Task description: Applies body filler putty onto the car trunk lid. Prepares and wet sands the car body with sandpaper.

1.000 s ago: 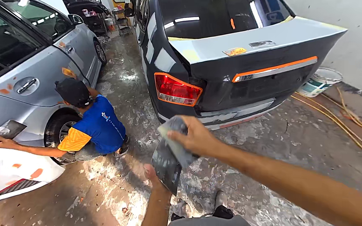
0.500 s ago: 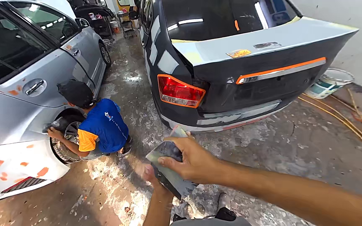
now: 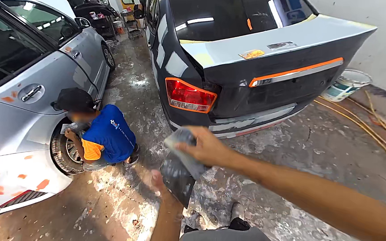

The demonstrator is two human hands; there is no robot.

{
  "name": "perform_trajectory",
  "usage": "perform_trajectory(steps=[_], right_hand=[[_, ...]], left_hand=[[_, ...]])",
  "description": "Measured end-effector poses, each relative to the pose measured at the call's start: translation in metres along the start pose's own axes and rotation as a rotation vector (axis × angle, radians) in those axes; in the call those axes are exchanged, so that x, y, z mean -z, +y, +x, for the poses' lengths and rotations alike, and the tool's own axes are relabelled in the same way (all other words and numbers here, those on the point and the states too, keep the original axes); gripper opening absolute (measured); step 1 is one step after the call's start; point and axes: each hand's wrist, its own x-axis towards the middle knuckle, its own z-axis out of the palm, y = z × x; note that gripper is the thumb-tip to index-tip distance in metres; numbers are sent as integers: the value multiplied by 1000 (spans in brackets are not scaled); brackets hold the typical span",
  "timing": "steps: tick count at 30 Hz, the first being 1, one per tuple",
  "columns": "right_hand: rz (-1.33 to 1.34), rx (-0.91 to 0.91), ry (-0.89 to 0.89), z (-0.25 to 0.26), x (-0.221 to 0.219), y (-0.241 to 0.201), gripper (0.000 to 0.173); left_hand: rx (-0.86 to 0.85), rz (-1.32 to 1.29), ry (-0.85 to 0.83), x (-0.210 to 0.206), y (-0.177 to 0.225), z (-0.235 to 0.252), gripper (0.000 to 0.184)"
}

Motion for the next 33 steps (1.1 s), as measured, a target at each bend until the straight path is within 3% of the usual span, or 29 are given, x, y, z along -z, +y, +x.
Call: perform_trajectory(steps=[2,5,7,10,14,16,18,22,25,28,33], right_hand=[[-5,-5,-4,-1,-6,-4,20],[24,-53,-107,-11,-13,-10,27],[47,-77,-41,-7,-8,1,29],[55,-113,9,-5,-4,5,36],[72,-111,102,-5,2,7,23],[53,-92,139,-10,-5,4,21],[-41,-57,85,-20,-16,-3,26],[-162,-56,139,-15,-9,2,23],[-140,-50,64,-19,-19,-10,25],[-122,-49,125,-9,-7,-4,21],[11,-83,30,-12,-14,-11,21]], left_hand=[[22,-41,6,2,-1,0,63],[59,-74,198,-11,1,2,91],[92,-203,34,16,-4,8,93],[100,-210,-25,25,-6,11,93],[156,-278,31,17,-9,8,90],[117,-276,-55,16,-12,8,80],[83,-273,-80,11,-12,9,70],[121,-224,8,14,-14,5,72],[69,-209,-11,7,-12,5,62],[109,-148,18,10,-12,2,68],[84,-195,-33,9,-9,9,68]])
